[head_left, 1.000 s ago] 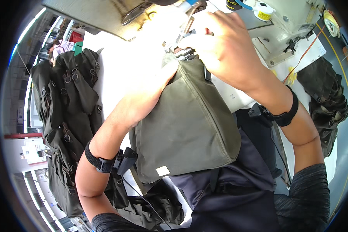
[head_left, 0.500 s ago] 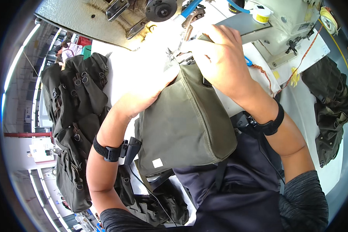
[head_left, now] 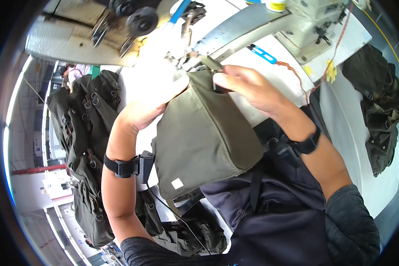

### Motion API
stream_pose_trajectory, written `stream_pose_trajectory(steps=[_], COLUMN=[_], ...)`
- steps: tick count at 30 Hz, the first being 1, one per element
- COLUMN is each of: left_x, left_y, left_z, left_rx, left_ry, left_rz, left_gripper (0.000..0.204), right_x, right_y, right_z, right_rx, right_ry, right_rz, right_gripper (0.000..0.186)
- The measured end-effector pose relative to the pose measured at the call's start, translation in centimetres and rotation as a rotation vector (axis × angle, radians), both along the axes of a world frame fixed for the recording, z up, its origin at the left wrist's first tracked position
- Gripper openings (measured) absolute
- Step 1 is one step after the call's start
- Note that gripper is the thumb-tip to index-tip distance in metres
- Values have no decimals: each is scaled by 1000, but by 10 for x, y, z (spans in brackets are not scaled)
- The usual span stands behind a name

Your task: Sewing and inspecting components of olive green canvas bags using an industrial sewing machine.

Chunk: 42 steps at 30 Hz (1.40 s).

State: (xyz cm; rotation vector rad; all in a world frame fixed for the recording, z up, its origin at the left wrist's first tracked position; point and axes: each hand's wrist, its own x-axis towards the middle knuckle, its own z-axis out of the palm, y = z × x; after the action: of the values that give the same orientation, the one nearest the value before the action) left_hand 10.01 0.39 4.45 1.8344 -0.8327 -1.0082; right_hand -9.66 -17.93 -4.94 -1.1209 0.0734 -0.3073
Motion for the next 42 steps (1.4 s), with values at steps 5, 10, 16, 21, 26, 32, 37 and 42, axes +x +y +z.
stream_pose_trajectory(steps=[5, 10, 16, 21, 26, 32, 37, 42], left_x=[5, -2, -25, -33, -21, -17, -29, -33], left_y=[8, 14, 5, -4, -12, -9, -13, -15], left_z=[7, 0, -11, -3, -3, 3, 6, 10], left_rx=[143, 108, -128, -211, -222, -70, -107, -150], left_ry=[-93, -370, -419, -464, -411, -301, -363, -655], left_rz=[-5, 43, 162, 185, 127, 141, 187, 147], left_gripper=[43, 45, 47, 63, 72, 63, 60, 41], right_x=[15, 7, 13, 15, 19, 6, 14, 23], right_y=[11, 7, 7, 4, 3, -4, 0, -9], right_z=[-4, 15, 12, 12, 27, 52, 71, 64], right_rx=[377, 417, 449, 401, 320, -755, -972, -1198], right_ry=[-103, 27, 39, 69, 111, 229, 0, -10], right_rz=[212, 222, 206, 166, 102, -321, -723, -771], right_gripper=[37, 32, 26, 22, 23, 28, 47, 46])
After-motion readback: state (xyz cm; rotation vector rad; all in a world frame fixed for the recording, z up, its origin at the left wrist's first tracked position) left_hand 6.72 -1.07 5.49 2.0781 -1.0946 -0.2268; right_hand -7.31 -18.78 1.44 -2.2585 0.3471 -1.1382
